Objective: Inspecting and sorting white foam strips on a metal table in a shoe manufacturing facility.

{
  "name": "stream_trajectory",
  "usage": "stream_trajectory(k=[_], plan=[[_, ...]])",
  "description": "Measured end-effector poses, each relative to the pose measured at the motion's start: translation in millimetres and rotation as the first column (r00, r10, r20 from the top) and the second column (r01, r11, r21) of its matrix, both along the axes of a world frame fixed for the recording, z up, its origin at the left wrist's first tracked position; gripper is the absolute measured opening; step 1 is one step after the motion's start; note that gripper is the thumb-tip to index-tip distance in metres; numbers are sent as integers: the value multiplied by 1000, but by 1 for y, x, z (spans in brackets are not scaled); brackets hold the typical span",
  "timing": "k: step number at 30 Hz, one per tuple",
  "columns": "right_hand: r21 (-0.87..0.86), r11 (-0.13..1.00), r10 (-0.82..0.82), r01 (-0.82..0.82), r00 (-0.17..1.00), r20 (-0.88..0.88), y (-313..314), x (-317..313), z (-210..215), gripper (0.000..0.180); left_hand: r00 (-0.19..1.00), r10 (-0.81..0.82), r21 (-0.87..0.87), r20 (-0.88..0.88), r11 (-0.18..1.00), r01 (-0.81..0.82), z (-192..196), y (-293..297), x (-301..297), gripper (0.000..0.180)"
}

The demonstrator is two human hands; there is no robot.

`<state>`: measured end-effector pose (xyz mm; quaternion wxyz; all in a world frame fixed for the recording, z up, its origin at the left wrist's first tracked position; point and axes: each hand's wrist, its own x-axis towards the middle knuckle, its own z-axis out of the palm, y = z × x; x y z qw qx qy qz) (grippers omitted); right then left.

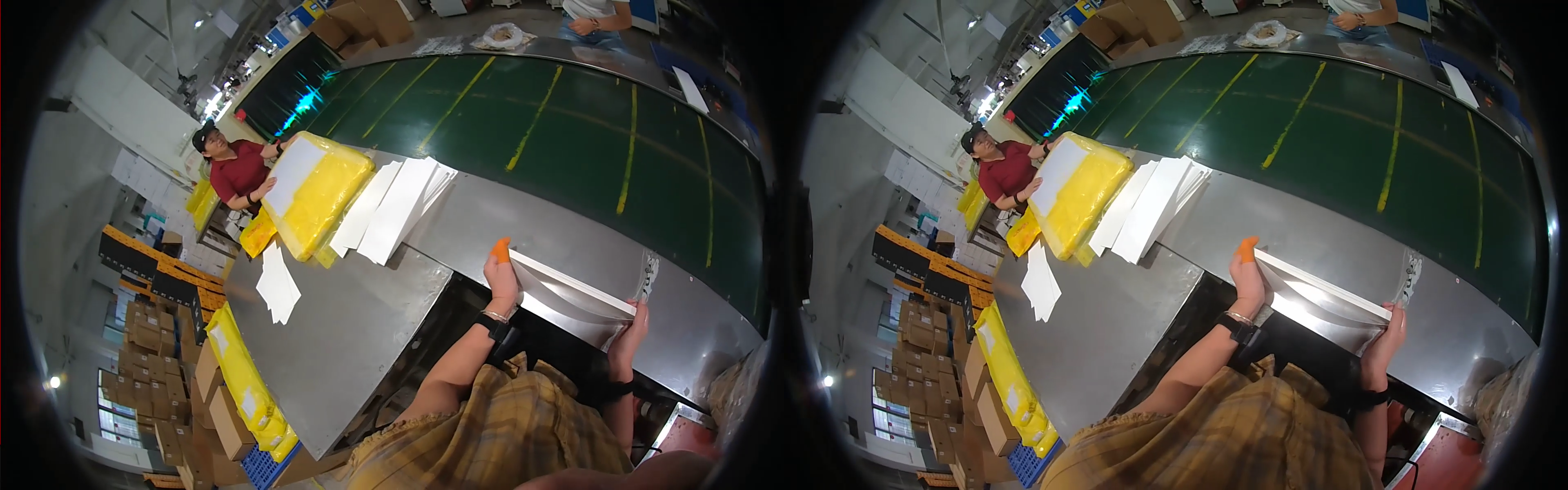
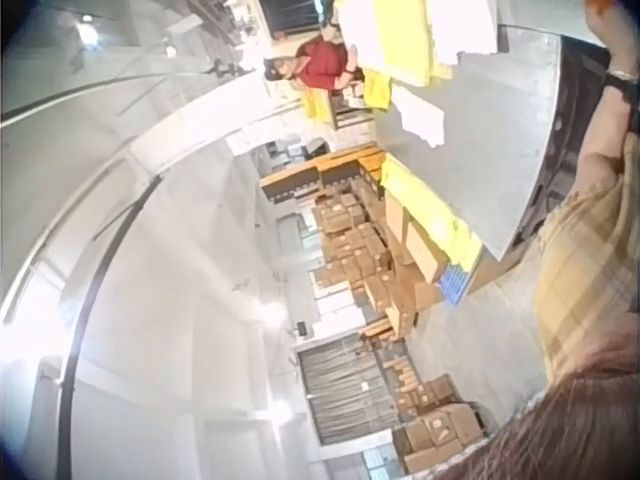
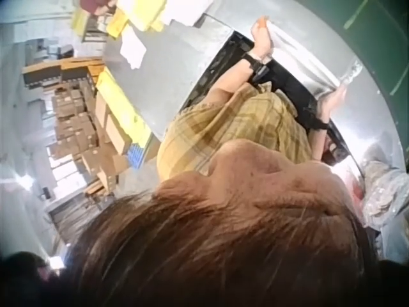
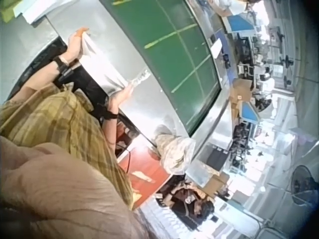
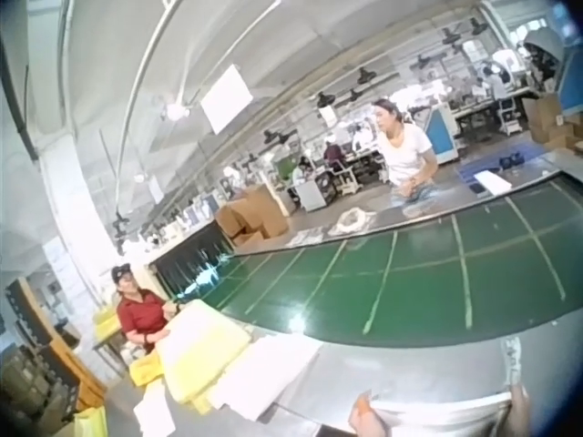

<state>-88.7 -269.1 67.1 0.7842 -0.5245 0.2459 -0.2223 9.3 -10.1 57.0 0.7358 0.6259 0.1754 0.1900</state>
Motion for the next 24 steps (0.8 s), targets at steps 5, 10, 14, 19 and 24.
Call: stream_trajectory(k=[5, 10, 14, 19, 24], plan=[[34, 998, -55, 54, 998, 17, 8, 3, -5, 31, 995, 84, -314, -61, 944, -99, 6, -17, 4, 26], [-306, 933, -165, 190, 981, 105, 3, 5, -14, 27, 994, 101, -210, 27, 973, -94, 24, -29, -3, 23], [81, 985, -157, 152, 985, 72, -2, 6, 0, 25, 990, 90, -99, 112, 992, -79, 28, -29, -7, 21], [171, 963, -221, 210, 974, 46, -6, 6, -1, 25, 993, 23, -119, 118, 993, -8, 25, -31, -9, 20], [92, 980, -177, 176, 984, 1, -2, 5, -16, 29, 1000, 20, -84, 4, 996, -19, -1, -22, -9, 22]])
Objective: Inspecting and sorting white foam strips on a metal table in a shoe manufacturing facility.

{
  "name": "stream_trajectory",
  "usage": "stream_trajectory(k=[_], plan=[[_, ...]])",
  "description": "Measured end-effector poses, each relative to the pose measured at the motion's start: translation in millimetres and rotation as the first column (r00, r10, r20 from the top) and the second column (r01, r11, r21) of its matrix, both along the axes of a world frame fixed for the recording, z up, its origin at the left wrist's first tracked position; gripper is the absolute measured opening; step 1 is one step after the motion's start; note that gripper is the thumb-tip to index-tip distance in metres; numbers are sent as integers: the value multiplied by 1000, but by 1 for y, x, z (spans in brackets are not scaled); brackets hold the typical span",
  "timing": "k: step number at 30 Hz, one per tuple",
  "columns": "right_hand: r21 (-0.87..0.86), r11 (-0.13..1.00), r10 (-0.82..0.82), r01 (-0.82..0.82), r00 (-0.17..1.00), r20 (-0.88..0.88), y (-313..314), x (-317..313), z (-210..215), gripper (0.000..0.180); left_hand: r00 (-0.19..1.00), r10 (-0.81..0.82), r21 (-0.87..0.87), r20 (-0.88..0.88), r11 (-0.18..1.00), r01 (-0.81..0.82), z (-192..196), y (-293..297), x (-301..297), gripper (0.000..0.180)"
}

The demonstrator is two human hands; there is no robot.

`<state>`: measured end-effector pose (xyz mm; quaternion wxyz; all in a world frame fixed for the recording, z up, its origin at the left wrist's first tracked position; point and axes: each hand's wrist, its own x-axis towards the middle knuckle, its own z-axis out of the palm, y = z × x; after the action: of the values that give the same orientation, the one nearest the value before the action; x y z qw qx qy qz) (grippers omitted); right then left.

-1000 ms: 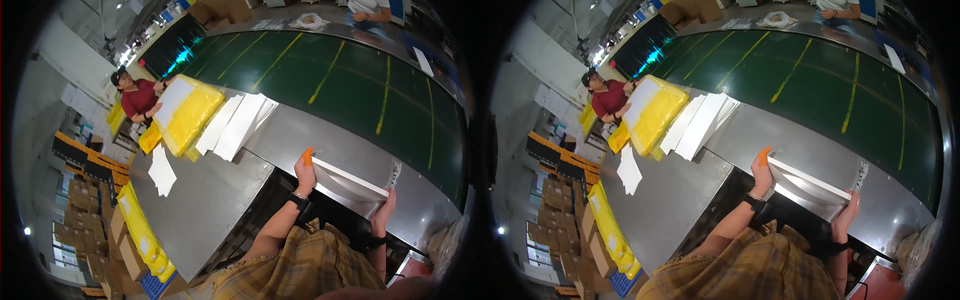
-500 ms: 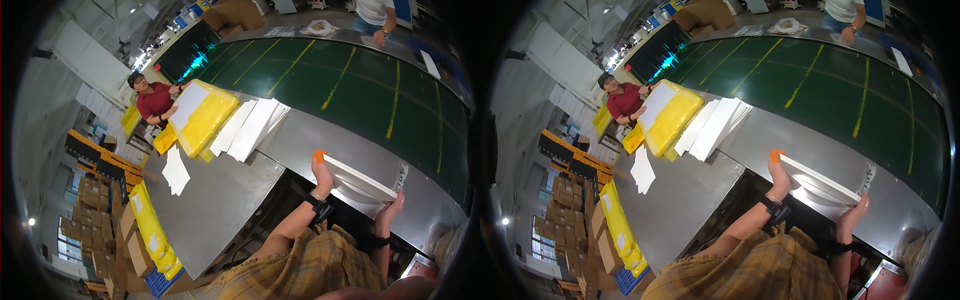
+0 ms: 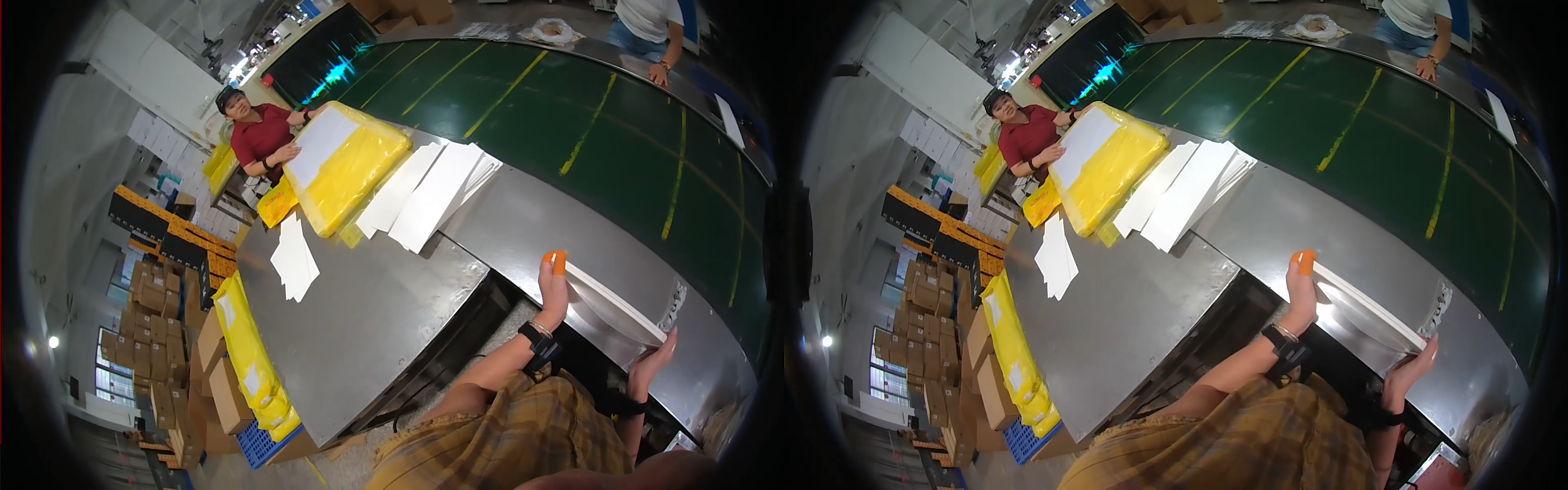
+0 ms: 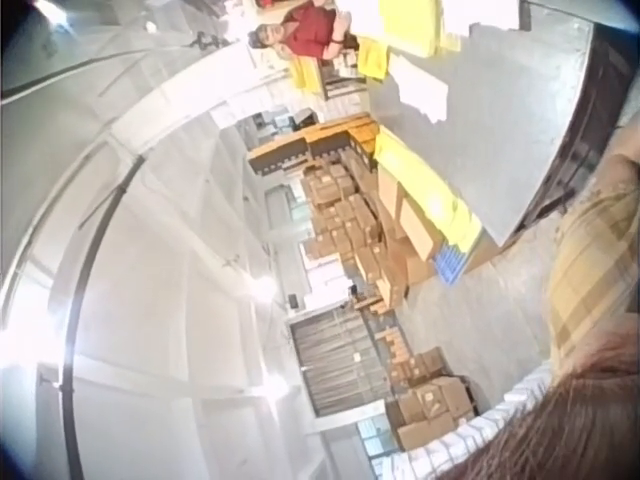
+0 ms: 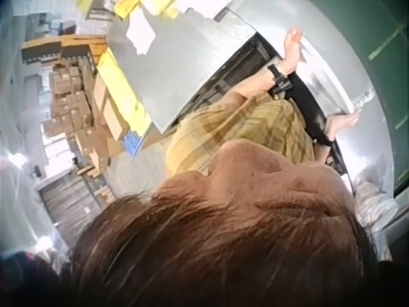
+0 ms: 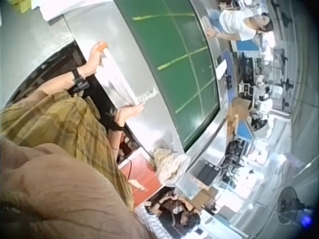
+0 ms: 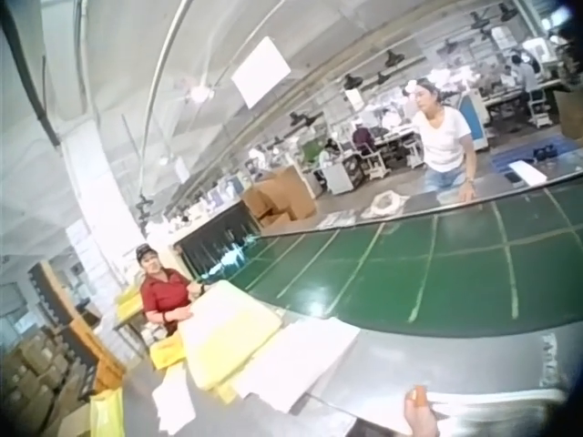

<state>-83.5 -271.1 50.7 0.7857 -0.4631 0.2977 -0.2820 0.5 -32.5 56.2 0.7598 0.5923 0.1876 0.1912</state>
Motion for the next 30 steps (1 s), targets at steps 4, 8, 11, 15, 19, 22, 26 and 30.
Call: stream_trajectory(k=[4, 8, 11, 15, 19, 22, 26, 30], plan=[[-26, 996, 83, -82, 996, 37, -23, -1, -32, 30, 995, -84, -37, -50, 996, 82, -14, 13, -2, 22], [-46, 996, 81, -80, 996, 25, -27, -1, -35, 31, 993, -116, -29, 38, 993, 117, -12, 16, 1, 26], [-21, 996, 83, -83, 996, -16, -24, -1, -27, 35, 990, -128, 22, 63, 992, 127, -10, 17, 3, 33], [-184, 976, 105, -119, 991, -85, -27, -7, -21, 38, 989, -144, -49, 39, 988, 146, 5, 14, 0, 37], [-389, 921, 0, -38, 995, -97, -16, -3, 1, 36, 984, -165, -58, 63, 984, 169, -10, 19, 3, 30], [-448, 894, -43, 23, 998, -36, -16, -3, 12, 31, 977, -204, -124, 60, 970, 210, -13, 18, 3, 24], [-958, 243, 47, -152, 988, -145, -23, -10, 32, 20, 972, -231, -91, 40, 968, 234, -12, 22, 3, 24], [-884, -371, -31, -284, 955, -294, 7, -18, 84, 29, 974, -217, -129, 67, 966, 224, -11, 21, 4, 26]])
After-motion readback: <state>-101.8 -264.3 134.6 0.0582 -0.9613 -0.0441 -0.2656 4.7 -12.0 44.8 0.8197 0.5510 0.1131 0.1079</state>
